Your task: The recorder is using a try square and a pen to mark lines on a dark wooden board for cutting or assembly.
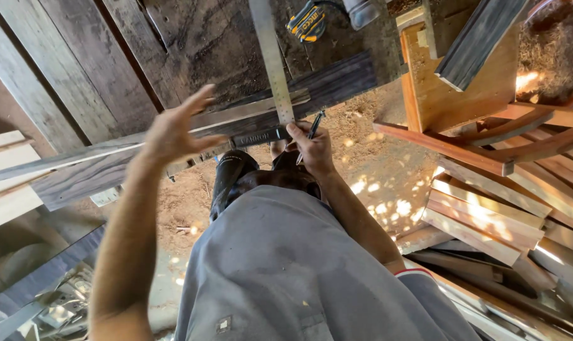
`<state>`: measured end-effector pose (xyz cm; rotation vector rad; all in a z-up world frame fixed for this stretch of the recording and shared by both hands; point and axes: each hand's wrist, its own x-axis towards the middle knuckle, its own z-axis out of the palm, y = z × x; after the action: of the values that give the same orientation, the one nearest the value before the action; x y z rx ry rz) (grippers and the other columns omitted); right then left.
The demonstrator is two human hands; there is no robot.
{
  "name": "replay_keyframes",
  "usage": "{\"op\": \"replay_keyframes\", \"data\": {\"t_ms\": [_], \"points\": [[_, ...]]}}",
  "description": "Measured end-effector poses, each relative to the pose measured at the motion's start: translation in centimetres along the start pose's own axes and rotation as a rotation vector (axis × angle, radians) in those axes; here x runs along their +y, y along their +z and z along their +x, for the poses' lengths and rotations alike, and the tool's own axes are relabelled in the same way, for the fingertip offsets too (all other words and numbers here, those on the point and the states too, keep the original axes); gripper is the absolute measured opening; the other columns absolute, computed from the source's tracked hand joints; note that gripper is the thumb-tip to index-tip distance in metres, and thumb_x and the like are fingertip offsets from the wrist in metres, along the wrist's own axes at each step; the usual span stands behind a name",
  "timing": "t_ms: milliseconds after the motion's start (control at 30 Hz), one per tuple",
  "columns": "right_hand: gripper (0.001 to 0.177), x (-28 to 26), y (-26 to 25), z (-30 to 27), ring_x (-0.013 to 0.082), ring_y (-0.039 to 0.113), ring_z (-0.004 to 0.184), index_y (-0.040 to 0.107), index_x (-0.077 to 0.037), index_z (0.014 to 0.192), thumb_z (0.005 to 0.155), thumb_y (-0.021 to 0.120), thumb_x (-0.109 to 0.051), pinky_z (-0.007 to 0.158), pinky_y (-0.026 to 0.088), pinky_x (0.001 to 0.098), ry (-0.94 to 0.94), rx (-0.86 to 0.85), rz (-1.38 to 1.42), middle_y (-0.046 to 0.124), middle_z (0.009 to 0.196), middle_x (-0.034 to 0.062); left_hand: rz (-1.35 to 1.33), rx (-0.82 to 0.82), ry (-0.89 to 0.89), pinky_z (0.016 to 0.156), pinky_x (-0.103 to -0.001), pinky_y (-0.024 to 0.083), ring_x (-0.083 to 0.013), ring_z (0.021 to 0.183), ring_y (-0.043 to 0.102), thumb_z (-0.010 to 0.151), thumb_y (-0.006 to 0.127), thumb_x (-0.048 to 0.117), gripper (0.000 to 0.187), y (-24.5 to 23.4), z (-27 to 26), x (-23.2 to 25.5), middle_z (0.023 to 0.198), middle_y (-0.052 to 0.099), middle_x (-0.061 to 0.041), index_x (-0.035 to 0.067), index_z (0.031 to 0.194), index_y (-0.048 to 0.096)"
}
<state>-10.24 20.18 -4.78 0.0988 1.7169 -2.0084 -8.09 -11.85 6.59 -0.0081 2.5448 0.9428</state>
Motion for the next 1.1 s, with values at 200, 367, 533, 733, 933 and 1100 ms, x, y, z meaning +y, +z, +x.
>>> {"op": "replay_keyframes", "data": {"t_ms": [200,367,533,733,933,1100], "points": [[0.025,-3.5,0.2,0.9,0.0103,0.068,0.064,0.077,-0.002,0.103,0.105,0.066,-0.024,0.056,0.058,0.0264,0.071,-0.015,0.022,0.073,0.079,0.0046,-0.011,0.046,0.351,0.095,-0.044,0.058,-0.0322,0.116,0.068,0.075,0.093,0.043,0.085,4.0,4.6,7.0,0.135,0.066,-0.011,0.016,0.144,0.051],[0.021,-2.2,-0.4,1.7,0.0111,0.069,0.068,0.076,-0.003,0.106,0.104,0.067,-0.022,0.057,0.057,0.0264,0.113,-0.059,0.139,0.074,0.087,0.0044,0.024,0.027,0.396,0.088,-0.043,0.060,-0.0305,0.113,0.070,0.065,0.091,0.024,0.074,5.1,5.7,7.1,0.137,0.067,-0.004,0.023,0.134,0.064],[0.021,-1.4,-1.0,1.7,0.0117,0.069,0.070,0.074,-0.003,0.110,0.104,0.069,-0.023,0.057,0.059,0.0280,0.103,-0.074,0.256,0.073,0.092,0.0051,-0.020,0.062,0.386,0.086,-0.043,0.059,-0.0306,0.114,0.069,0.059,0.091,0.019,0.078,5.2,5.8,7.5,0.141,0.064,-0.005,0.026,0.133,0.067],[0.028,-2.9,-1.5,1.6,0.0136,0.073,0.079,0.074,-0.003,0.109,0.103,0.067,-0.029,0.060,0.065,0.0290,0.080,-0.076,0.088,0.076,0.093,0.0063,-0.015,0.017,0.369,0.091,-0.043,0.059,-0.0279,0.115,0.070,0.064,0.092,0.025,0.075,5.4,6.1,7.3,0.143,0.064,-0.004,0.025,0.135,0.067],[0.029,-3.9,-2.4,1.2,0.0166,0.075,0.088,0.074,-0.002,0.114,0.098,0.075,-0.026,0.064,0.065,0.0304,0.044,-0.118,-0.070,0.076,0.098,0.0089,-0.007,0.032,0.443,0.093,-0.043,0.058,-0.0321,0.118,0.068,0.071,0.092,0.025,0.068,5.7,6.4,6.5,0.143,0.062,-0.012,0.025,0.135,0.070],[0.033,-4.4,-3.8,0.7,0.0144,0.070,0.074,0.077,-0.004,0.111,0.105,0.062,-0.032,0.056,0.061,0.0291,0.062,0.009,-0.304,0.070,0.086,0.0086,-0.004,0.045,0.446,0.091,-0.042,0.060,-0.0304,0.114,0.071,0.075,0.090,0.024,0.063,6.3,6.6,6.0,0.144,0.063,-0.011,0.028,0.134,0.070]]}}
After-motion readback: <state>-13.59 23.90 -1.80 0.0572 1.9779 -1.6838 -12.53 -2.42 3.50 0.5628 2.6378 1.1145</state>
